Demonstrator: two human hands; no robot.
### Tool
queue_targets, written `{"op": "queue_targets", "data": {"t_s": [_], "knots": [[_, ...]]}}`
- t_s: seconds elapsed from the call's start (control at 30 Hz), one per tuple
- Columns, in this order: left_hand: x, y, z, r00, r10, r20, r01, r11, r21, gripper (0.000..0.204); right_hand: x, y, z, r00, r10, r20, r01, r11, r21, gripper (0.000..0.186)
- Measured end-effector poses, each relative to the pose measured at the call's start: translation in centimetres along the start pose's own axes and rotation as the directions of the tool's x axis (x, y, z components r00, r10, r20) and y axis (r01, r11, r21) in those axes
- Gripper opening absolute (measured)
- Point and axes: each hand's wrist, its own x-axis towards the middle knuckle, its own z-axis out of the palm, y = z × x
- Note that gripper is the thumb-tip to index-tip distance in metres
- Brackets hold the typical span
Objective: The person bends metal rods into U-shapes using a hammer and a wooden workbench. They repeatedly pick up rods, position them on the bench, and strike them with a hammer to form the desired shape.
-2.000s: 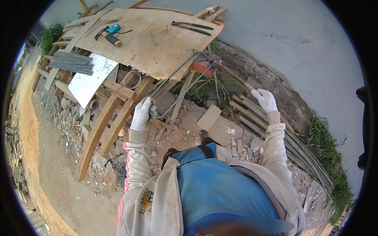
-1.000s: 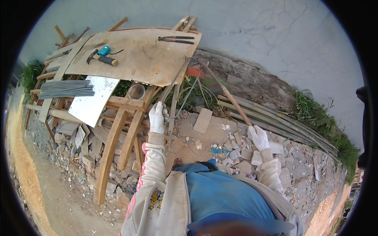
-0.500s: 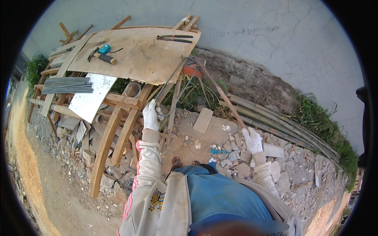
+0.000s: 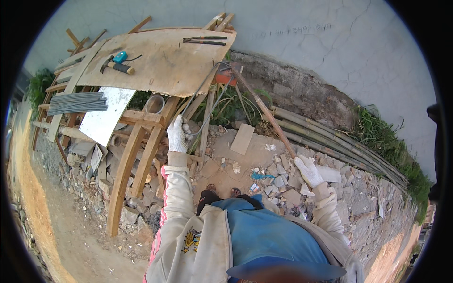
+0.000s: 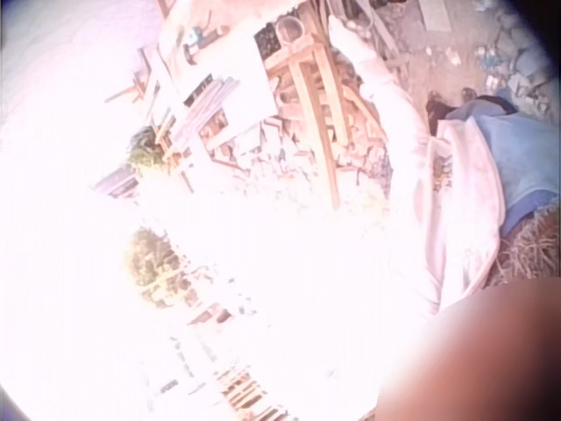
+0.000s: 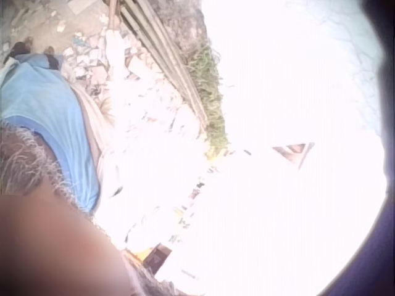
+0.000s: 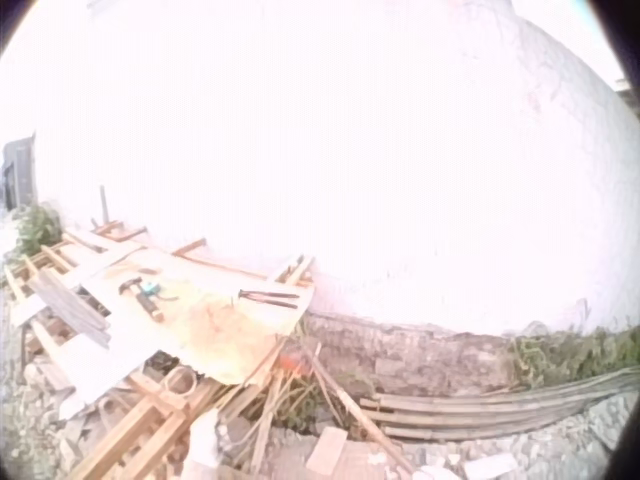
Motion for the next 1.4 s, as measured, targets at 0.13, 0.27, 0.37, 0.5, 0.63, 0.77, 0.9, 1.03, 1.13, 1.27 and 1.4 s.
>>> {"op": "queue_targets", "data": {"t_s": [0.13,0.27,0.37,0.5,0.63,0.77,0.9,1.03,1.13,1.27,1.4], "knots": [[0.5,-0.3,-0.4,0.999,-0.031,0.023,0.033,0.998,-0.052,0.027,-1.3,-1.2,1.0,0.997,-0.007,-0.072,0.005,0.999,-0.036,0.045],[1.1,-0.5,-0.7,0.994,-0.082,0.077,0.089,0.992,-0.092,0.027,-2.0,-3.1,2.2,0.976,-0.085,-0.199,0.052,0.985,-0.167,0.047],[1.4,-0.8,-0.8,0.99,-0.091,0.108,0.103,0.989,-0.111,0.026,-3.0,-4.9,3.5,0.973,-0.001,-0.229,-0.013,0.998,-0.059,0.05],[1.7,-1.2,-0.9,0.99,-0.056,0.132,0.064,0.996,-0.06,0.029,-5.7,-9.2,7.1,0.955,0.258,-0.148,-0.222,0.949,0.223,0.044],[1.8,-1.4,-1.0,0.977,-0.105,0.188,0.128,0.985,-0.116,0.03,-8.2,-14.5,13.3,0.945,0.319,-0.072,-0.23,0.805,0.547,0.039],[1.7,-1.8,-1.0,0.976,-0.085,0.2,0.109,0.988,-0.108,0.03,-8.6,-18.4,17.6,0.943,0.328,-0.049,-0.221,0.733,0.643,0.033],[1.8,-2.1,-1.1,0.973,-0.099,0.21,0.127,0.984,-0.124,0.031,-9.2,-20.1,16.2,0.882,0.453,0.129,-0.36,0.474,0.803,0.034],[1.7,-1.8,-1.1,0.977,-0.05,0.209,0.066,0.995,-0.071,0.031,-8.9,-20.8,16.0,0.887,0.405,0.221,-0.387,0.395,0.833,0.036],[1.3,-1.6,-0.8,0.973,-0.096,0.208,0.114,0.991,-0.076,0.031,-9.0,-21.5,18.0,0.877,0.419,0.234,-0.384,0.322,0.865,0.034],[0.9,-1.4,-0.7,0.972,-0.104,0.212,0.125,0.988,-0.091,0.03,-8.1,-23.3,22.5,0.848,0.287,0.446,-0.438,-0.095,0.894,0.027],[0.8,-1.4,-0.9,0.969,-0.093,0.23,0.114,0.99,-0.081,0.032,-7.2,-26.2,26.7,0.875,0.265,0.405,-0.383,-0.133,0.914,0.03]]}}
